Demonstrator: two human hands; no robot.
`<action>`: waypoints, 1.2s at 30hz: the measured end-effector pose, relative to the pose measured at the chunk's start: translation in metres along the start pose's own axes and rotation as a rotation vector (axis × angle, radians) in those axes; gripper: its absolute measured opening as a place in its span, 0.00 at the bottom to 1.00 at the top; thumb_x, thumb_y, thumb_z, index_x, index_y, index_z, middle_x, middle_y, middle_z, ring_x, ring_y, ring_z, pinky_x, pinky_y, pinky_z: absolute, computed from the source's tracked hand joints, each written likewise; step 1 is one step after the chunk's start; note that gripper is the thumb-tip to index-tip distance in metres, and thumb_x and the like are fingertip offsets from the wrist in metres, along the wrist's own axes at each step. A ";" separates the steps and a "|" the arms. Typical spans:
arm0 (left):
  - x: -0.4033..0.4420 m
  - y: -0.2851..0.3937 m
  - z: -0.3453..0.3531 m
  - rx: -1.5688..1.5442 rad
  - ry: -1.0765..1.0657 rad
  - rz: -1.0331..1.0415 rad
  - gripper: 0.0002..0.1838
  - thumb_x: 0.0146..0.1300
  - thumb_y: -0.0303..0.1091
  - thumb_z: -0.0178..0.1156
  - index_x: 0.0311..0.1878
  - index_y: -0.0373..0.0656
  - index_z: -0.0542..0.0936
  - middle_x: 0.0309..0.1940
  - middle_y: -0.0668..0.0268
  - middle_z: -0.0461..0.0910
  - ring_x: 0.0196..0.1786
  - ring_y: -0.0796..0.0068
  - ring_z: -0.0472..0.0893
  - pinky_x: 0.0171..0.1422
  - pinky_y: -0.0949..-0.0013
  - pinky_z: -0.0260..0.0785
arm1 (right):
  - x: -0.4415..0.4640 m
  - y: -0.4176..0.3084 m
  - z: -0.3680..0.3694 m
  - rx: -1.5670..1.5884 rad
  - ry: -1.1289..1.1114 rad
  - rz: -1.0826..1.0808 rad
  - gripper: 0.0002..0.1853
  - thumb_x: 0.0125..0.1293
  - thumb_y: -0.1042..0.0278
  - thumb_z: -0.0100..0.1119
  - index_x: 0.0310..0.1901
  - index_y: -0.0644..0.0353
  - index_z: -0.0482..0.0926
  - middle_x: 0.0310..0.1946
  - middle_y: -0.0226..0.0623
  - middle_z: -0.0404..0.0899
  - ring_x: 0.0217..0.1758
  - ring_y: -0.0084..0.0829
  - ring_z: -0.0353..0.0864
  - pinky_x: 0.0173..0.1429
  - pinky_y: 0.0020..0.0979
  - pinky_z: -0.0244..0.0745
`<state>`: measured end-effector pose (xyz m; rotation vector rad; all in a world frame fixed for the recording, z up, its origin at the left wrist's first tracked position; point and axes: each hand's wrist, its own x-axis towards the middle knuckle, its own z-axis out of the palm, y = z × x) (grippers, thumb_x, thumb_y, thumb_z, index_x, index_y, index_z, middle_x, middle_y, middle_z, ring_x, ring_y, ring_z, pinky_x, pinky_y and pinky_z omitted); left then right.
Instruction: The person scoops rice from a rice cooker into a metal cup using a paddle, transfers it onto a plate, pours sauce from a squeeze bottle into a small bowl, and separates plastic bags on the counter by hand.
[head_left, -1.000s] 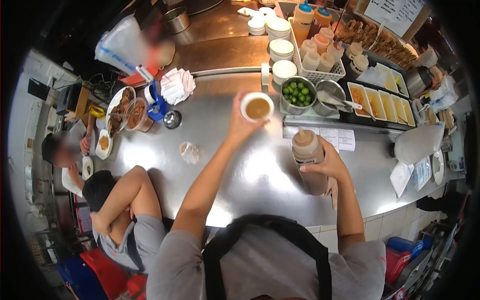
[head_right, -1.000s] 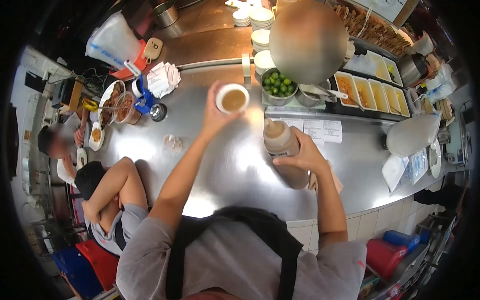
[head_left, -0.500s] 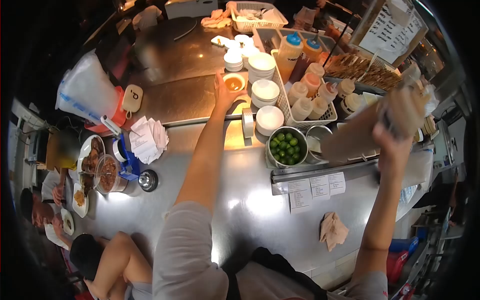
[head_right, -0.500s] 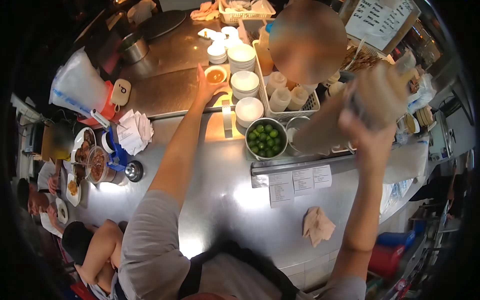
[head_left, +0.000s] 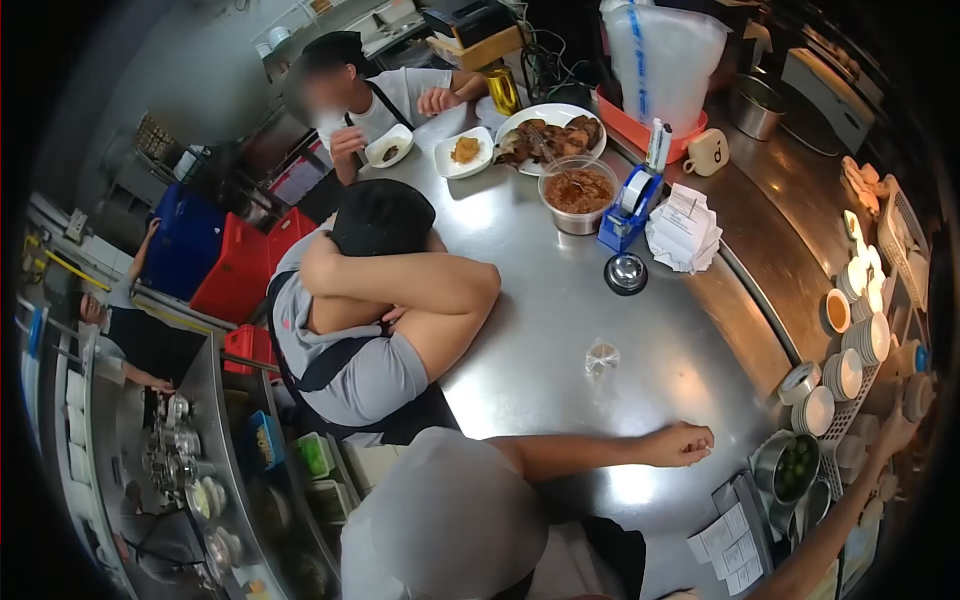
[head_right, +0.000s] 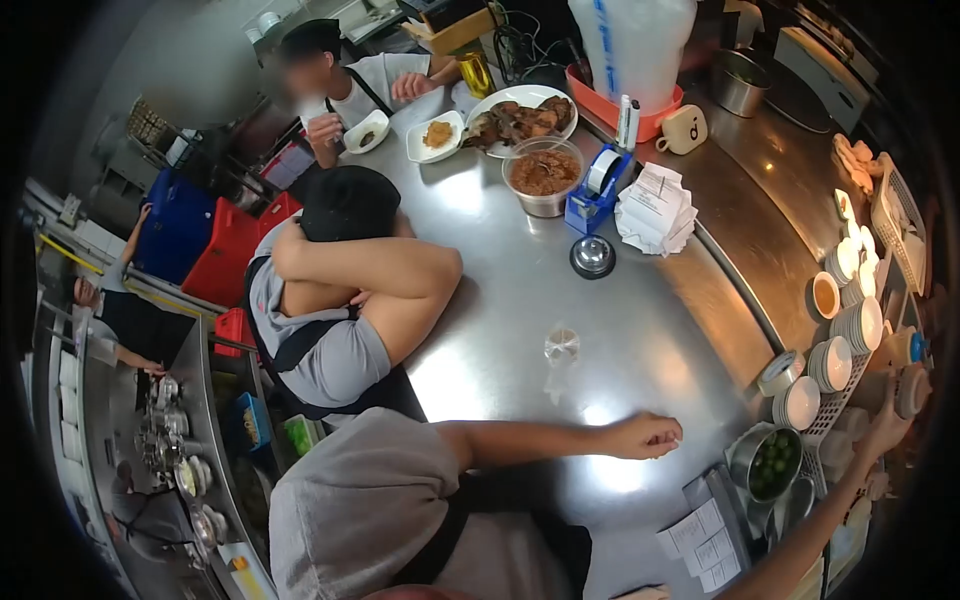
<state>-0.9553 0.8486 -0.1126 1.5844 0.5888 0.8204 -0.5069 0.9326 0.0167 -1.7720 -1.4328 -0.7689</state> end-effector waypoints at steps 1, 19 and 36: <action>0.002 0.004 0.001 -0.024 0.045 0.015 0.06 0.58 0.26 0.54 0.38 0.38 0.70 0.20 0.68 0.71 0.21 0.83 0.73 0.25 0.77 0.67 | -0.003 0.002 0.004 0.125 -0.067 0.157 0.23 0.59 0.69 0.54 0.57 0.64 0.67 0.57 0.42 0.68 0.59 0.33 0.67 0.63 0.31 0.61; 0.010 -0.009 0.014 0.087 0.110 0.059 0.13 0.49 0.30 0.62 0.34 0.37 0.70 0.21 0.65 0.70 0.21 0.77 0.73 0.24 0.74 0.66 | -0.182 -0.187 -0.195 0.792 -0.640 0.524 0.02 0.59 0.76 0.53 0.29 0.63 0.73 0.26 0.30 0.72 0.27 0.19 0.70 0.32 0.21 0.67; -0.158 0.105 -0.084 -0.195 0.508 -0.044 0.33 0.60 0.33 0.54 0.64 0.46 0.47 0.32 0.64 0.75 0.32 0.75 0.77 0.38 0.71 0.72 | -0.317 -0.253 -0.272 0.807 -0.915 0.847 0.09 0.62 0.65 0.53 0.29 0.62 0.73 0.21 0.31 0.74 0.19 0.18 0.70 0.23 0.17 0.60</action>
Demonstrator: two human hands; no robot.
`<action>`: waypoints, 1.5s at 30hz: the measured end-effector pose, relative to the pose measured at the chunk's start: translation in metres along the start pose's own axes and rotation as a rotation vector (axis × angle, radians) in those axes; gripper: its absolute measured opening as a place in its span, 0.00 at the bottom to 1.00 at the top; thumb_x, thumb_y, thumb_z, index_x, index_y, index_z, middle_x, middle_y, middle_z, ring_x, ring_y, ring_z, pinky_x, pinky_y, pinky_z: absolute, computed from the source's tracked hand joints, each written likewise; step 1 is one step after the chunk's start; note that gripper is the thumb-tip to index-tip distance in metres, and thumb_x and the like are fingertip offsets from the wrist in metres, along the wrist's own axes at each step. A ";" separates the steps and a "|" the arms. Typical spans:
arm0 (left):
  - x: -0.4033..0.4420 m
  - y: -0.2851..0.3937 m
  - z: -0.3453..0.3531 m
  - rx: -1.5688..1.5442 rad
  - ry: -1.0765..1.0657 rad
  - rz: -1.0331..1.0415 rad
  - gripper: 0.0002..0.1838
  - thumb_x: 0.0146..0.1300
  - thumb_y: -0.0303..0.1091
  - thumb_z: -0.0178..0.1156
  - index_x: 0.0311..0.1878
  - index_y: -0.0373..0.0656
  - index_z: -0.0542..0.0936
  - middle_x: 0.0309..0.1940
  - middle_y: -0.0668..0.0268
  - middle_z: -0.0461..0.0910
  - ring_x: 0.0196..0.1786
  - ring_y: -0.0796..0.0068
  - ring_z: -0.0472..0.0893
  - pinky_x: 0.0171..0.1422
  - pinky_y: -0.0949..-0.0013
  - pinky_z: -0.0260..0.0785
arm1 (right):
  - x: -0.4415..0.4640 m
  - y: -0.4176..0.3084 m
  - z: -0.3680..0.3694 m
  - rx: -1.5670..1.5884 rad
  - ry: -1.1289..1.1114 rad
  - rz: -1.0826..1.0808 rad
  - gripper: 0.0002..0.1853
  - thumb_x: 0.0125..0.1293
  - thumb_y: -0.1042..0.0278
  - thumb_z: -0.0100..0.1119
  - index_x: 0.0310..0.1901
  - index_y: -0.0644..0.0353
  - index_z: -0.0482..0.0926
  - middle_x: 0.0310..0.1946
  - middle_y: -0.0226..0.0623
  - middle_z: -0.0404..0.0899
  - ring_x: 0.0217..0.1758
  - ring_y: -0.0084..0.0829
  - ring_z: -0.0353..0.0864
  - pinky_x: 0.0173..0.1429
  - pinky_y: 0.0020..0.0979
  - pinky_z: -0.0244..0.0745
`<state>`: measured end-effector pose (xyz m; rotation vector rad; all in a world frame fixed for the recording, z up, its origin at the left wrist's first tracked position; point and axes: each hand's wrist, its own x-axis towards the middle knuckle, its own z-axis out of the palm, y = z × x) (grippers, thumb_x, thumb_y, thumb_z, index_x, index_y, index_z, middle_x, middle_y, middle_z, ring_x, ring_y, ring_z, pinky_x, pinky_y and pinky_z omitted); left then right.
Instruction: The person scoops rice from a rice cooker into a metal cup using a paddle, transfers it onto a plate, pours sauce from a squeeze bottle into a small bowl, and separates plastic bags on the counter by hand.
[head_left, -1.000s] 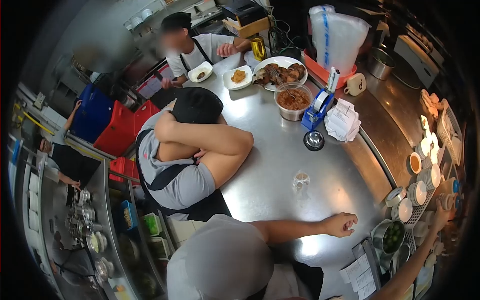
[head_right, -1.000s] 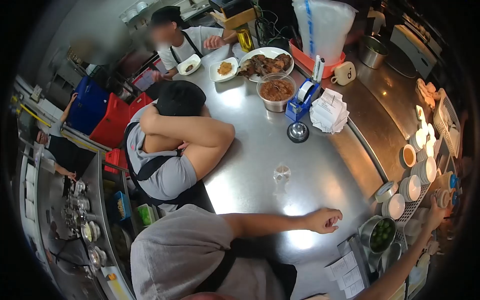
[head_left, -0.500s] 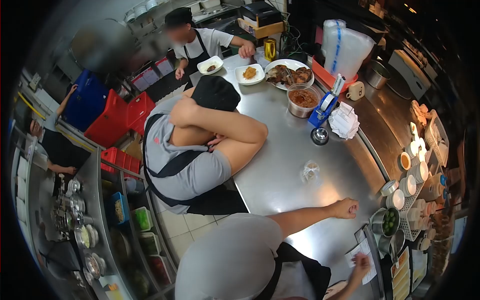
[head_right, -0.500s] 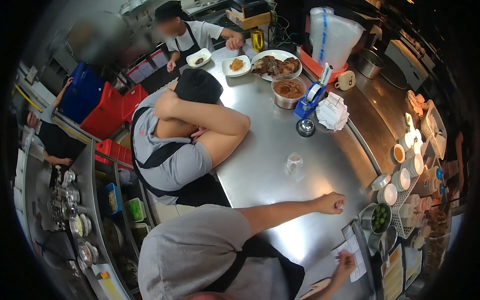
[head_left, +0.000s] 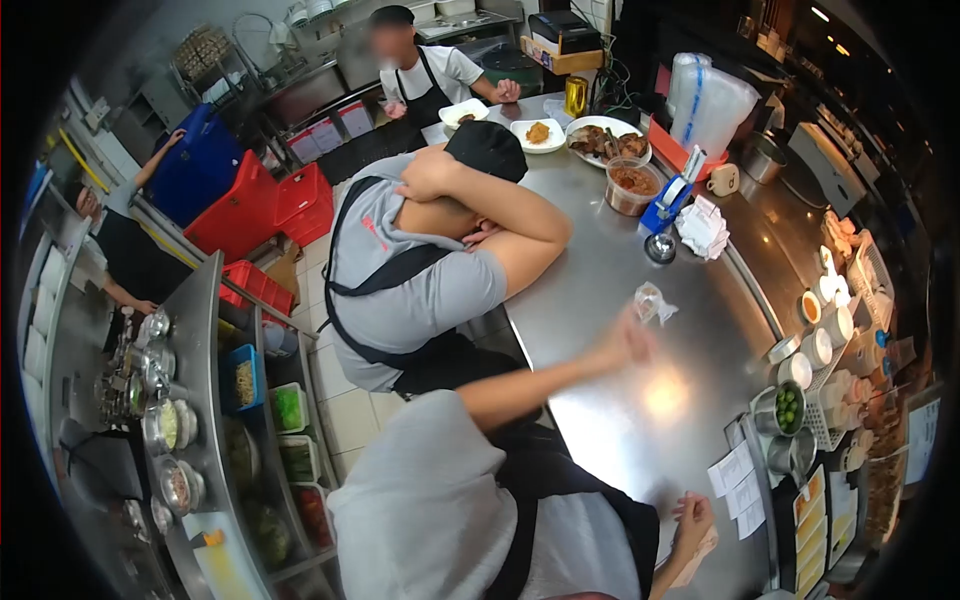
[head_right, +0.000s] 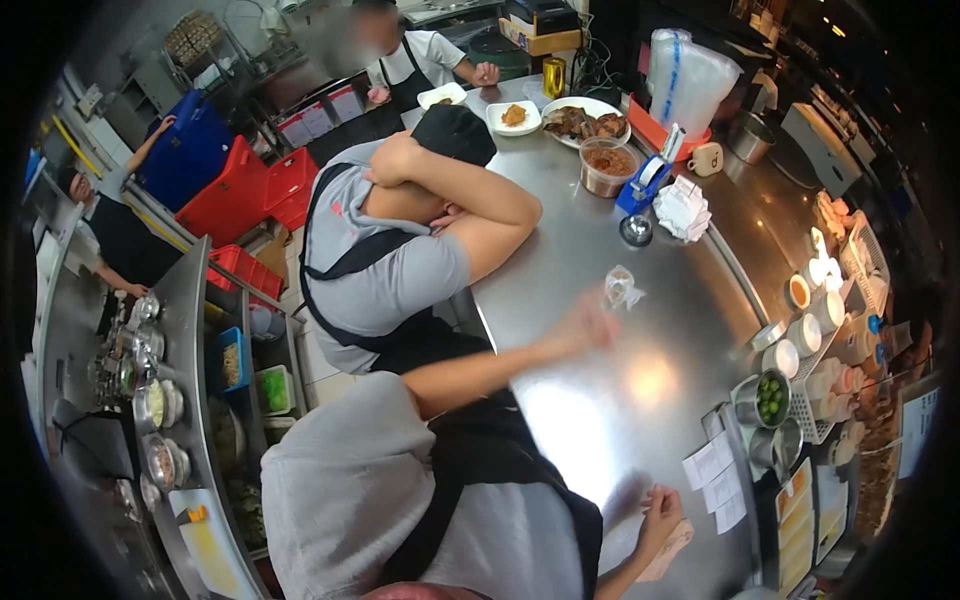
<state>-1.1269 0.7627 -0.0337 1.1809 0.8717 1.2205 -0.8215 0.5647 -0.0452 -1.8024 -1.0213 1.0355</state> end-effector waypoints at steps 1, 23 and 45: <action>0.012 0.003 -0.033 -0.211 0.104 0.140 0.33 0.60 0.35 0.55 0.63 0.47 0.48 0.35 0.61 0.76 0.33 0.71 0.77 0.39 0.68 0.72 | 0.005 0.001 -0.002 -0.017 -0.044 -0.049 0.09 0.62 0.65 0.53 0.30 0.62 0.73 0.22 0.31 0.74 0.19 0.18 0.71 0.23 0.18 0.61; -0.003 0.031 0.031 0.296 -0.464 -0.262 0.16 0.54 0.20 0.57 0.48 0.34 0.72 0.29 0.65 0.79 0.35 0.80 0.77 0.44 0.77 0.67 | -0.099 -0.019 0.061 -0.210 -0.098 -0.104 0.05 0.51 0.70 0.58 0.27 0.61 0.79 0.21 0.39 0.78 0.25 0.35 0.77 0.33 0.32 0.69; -0.133 -0.083 0.299 0.536 -0.945 0.439 0.10 0.47 0.29 0.63 0.34 0.37 0.80 0.26 0.59 0.77 0.27 0.70 0.74 0.33 0.70 0.68 | -0.104 0.090 -0.031 -0.668 0.770 0.010 0.03 0.49 0.75 0.53 0.24 0.64 0.74 0.32 0.49 0.73 0.28 0.46 0.76 0.35 0.39 0.73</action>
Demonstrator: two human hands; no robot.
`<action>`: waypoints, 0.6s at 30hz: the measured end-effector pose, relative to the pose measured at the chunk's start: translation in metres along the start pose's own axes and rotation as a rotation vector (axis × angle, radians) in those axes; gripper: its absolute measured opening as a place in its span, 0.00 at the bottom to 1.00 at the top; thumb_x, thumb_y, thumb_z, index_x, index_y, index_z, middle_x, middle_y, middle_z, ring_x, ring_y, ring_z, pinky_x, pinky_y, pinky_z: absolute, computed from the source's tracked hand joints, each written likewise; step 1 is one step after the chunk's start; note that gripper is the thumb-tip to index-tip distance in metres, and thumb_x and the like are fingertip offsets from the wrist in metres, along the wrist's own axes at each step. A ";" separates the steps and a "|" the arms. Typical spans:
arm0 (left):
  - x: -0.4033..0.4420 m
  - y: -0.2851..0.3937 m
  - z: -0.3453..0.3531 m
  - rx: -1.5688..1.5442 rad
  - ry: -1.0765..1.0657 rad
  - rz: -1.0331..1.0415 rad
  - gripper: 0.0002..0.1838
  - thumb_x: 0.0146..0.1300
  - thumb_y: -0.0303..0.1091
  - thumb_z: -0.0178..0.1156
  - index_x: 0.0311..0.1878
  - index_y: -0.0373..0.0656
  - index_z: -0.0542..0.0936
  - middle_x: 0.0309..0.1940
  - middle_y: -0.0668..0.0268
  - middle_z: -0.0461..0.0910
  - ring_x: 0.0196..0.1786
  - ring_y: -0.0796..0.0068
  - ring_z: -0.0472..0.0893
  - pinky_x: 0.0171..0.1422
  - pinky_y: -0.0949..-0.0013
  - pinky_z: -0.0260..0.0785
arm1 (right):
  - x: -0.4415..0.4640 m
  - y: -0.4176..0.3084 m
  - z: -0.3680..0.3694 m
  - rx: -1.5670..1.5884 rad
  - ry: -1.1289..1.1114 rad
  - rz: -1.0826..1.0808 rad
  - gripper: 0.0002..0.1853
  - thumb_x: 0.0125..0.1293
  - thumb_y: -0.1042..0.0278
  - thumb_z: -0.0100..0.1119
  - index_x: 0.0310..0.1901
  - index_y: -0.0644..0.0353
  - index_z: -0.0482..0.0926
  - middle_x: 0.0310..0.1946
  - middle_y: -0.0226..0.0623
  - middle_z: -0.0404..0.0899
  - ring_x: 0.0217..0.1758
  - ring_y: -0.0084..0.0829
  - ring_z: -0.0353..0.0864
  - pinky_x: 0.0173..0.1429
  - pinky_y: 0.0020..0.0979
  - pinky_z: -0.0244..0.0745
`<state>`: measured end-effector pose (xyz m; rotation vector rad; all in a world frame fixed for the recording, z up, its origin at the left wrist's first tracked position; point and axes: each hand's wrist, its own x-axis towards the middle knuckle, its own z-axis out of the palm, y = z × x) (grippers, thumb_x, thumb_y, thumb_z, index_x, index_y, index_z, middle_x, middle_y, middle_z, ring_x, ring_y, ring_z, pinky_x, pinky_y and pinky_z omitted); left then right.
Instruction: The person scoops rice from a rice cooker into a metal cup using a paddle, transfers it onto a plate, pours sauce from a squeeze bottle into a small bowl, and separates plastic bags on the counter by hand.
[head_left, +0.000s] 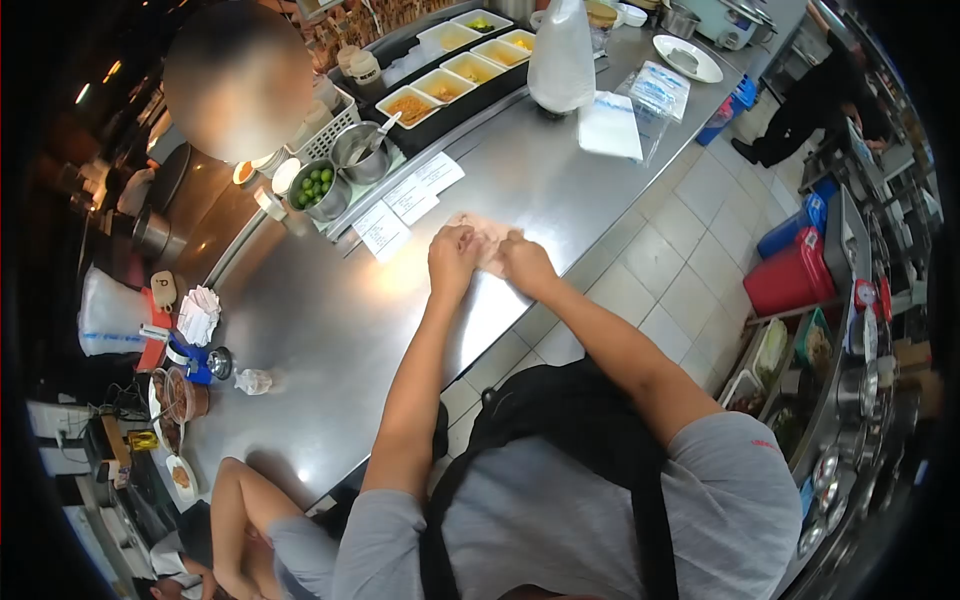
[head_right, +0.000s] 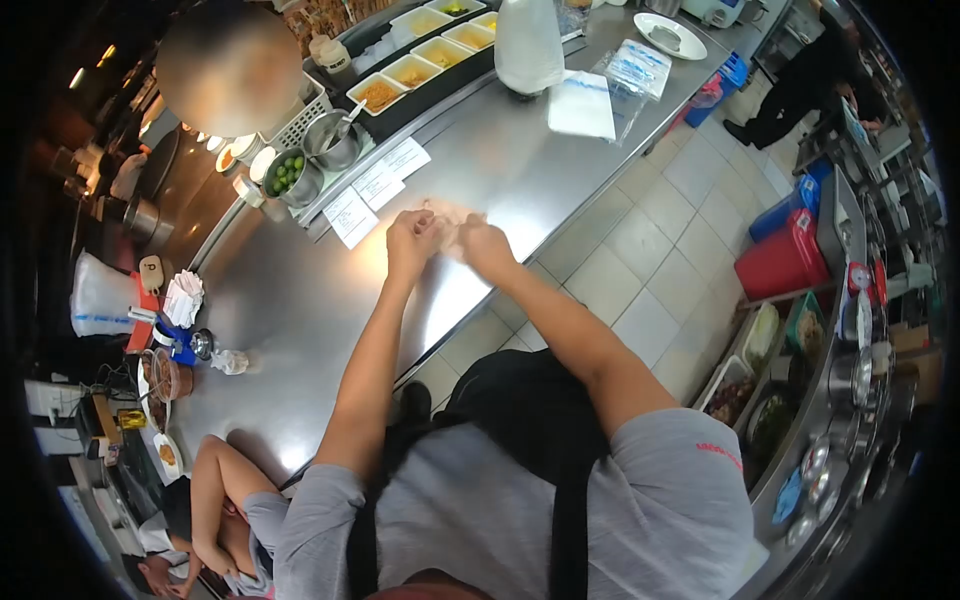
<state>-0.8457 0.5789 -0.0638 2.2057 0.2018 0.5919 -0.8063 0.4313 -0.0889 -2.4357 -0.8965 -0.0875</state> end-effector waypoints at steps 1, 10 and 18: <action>0.001 -0.005 0.014 0.010 0.012 -0.003 0.10 0.47 0.29 0.63 0.34 0.37 0.80 0.26 0.59 0.77 0.27 0.70 0.74 0.33 0.70 0.68 | 0.003 0.003 -0.006 0.092 -0.039 0.001 0.05 0.50 0.72 0.54 0.26 0.64 0.75 0.30 0.47 0.74 0.31 0.45 0.76 0.37 0.39 0.72; -0.006 0.013 0.080 -0.150 0.271 -0.542 0.14 0.58 0.32 0.42 0.34 0.33 0.76 0.28 0.53 0.76 0.29 0.63 0.76 0.34 0.67 0.68 | 0.096 0.338 -0.089 0.221 0.270 0.088 0.11 0.57 0.71 0.49 0.41 0.64 0.76 0.37 0.40 0.78 0.41 0.31 0.75 0.45 0.31 0.69; -0.018 0.099 0.160 0.495 0.396 -0.203 0.16 0.48 0.24 0.55 0.43 0.42 0.75 0.49 0.54 0.68 0.54 0.54 0.66 0.59 0.51 0.56 | 0.249 0.436 -0.123 0.320 0.029 -0.261 0.22 0.60 0.65 0.54 0.55 0.65 0.67 0.52 0.50 0.70 0.55 0.44 0.69 0.58 0.37 0.63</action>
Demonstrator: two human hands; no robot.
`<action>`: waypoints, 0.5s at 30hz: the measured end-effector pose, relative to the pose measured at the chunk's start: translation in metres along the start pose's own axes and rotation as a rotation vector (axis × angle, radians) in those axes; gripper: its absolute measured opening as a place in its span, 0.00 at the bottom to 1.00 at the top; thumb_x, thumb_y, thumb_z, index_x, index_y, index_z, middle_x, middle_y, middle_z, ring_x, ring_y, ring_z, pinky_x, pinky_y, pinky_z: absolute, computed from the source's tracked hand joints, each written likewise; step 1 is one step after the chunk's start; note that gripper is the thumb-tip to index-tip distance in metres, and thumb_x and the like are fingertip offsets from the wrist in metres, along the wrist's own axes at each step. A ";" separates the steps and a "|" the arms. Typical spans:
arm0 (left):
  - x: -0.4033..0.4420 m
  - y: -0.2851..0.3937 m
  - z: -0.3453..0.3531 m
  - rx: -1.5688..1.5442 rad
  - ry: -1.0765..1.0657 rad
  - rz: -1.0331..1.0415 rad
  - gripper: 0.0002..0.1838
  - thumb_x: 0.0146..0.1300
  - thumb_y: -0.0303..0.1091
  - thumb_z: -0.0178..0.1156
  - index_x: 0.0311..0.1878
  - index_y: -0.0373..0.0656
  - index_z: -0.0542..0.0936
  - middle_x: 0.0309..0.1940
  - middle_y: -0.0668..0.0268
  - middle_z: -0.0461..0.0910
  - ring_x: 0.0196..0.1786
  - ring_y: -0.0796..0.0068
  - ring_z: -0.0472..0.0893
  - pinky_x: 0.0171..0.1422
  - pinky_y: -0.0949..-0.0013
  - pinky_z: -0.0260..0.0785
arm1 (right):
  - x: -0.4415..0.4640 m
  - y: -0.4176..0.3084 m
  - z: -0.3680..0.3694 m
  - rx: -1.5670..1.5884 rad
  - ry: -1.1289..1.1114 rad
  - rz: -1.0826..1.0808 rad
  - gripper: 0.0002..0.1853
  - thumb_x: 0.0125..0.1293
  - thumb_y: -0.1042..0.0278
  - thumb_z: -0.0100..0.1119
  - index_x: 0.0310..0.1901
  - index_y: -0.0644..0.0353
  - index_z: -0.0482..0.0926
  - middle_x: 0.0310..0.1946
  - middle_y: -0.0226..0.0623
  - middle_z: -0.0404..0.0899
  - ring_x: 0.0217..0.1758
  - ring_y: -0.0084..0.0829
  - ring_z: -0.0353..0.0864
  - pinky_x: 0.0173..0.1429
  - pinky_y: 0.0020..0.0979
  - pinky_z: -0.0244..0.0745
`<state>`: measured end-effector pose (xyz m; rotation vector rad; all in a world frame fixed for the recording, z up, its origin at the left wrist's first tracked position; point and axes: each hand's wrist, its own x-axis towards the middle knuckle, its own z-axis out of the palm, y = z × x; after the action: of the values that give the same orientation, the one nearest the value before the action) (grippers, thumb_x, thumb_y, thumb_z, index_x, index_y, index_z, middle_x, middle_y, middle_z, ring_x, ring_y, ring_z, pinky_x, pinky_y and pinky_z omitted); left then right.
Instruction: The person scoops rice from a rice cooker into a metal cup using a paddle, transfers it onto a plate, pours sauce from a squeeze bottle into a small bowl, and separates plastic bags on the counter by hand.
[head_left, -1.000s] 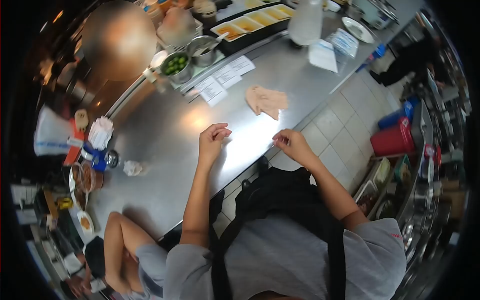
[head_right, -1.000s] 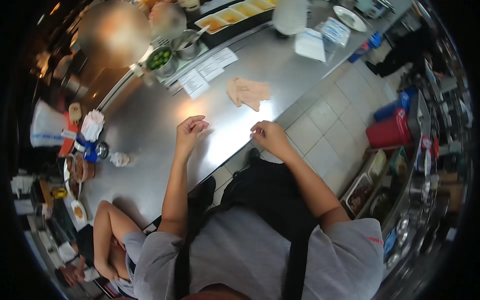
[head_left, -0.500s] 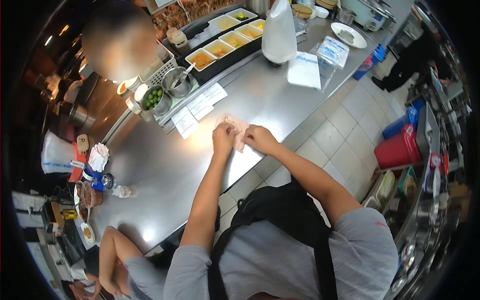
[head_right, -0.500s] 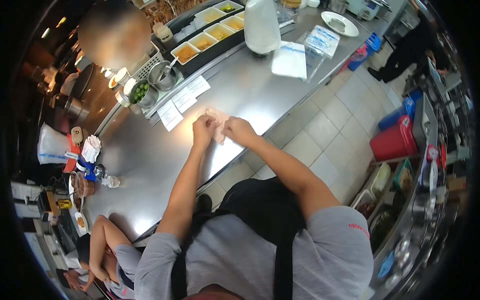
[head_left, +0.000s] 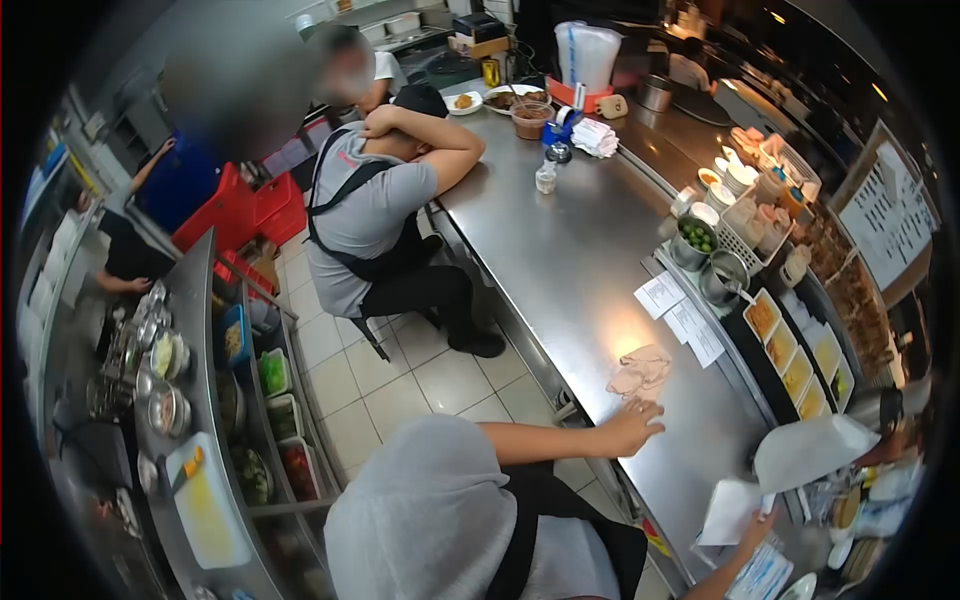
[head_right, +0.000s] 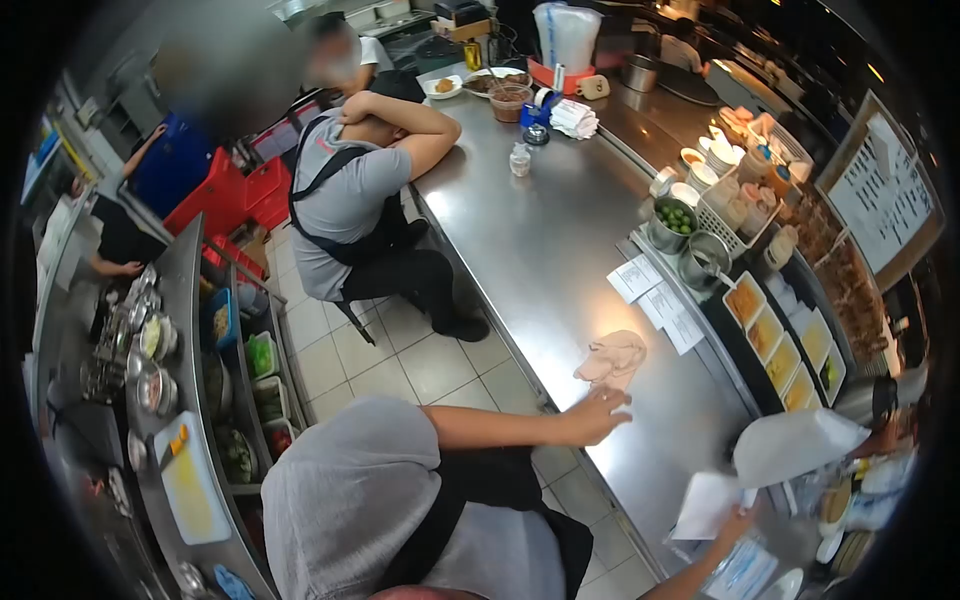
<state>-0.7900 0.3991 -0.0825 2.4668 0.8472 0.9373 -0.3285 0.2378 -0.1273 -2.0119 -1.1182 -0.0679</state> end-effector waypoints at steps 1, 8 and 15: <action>0.000 0.003 0.007 0.011 0.012 -0.007 0.16 0.48 0.24 0.55 0.43 0.42 0.75 0.49 0.54 0.68 0.54 0.54 0.66 0.59 0.51 0.56 | 0.000 -0.010 0.000 -0.233 -0.182 0.106 0.24 0.59 0.63 0.55 0.55 0.65 0.68 0.50 0.52 0.69 0.53 0.46 0.70 0.57 0.39 0.64; 0.053 0.004 0.018 0.353 -0.045 -0.270 0.24 0.50 0.36 0.58 0.53 0.44 0.70 0.63 0.48 0.54 0.65 0.44 0.53 0.56 0.36 0.51 | -0.033 -0.101 0.004 -0.428 -0.309 0.294 0.24 0.55 0.60 0.59 0.52 0.62 0.71 0.41 0.50 0.69 0.43 0.45 0.71 0.47 0.38 0.67; 0.040 -0.049 0.048 0.341 0.080 -0.545 0.32 0.54 0.37 0.57 0.62 0.41 0.60 0.62 0.43 0.54 0.64 0.40 0.55 0.62 0.43 0.49 | -0.019 -0.051 -0.022 -0.143 -0.348 -0.083 0.08 0.46 0.73 0.62 0.29 0.62 0.75 0.34 0.38 0.73 0.37 0.36 0.72 0.41 0.33 0.66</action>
<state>-0.7525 0.4562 -0.1229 2.2596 1.7161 0.7359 -0.3700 0.2244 -0.0887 -2.1571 -1.4505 0.1706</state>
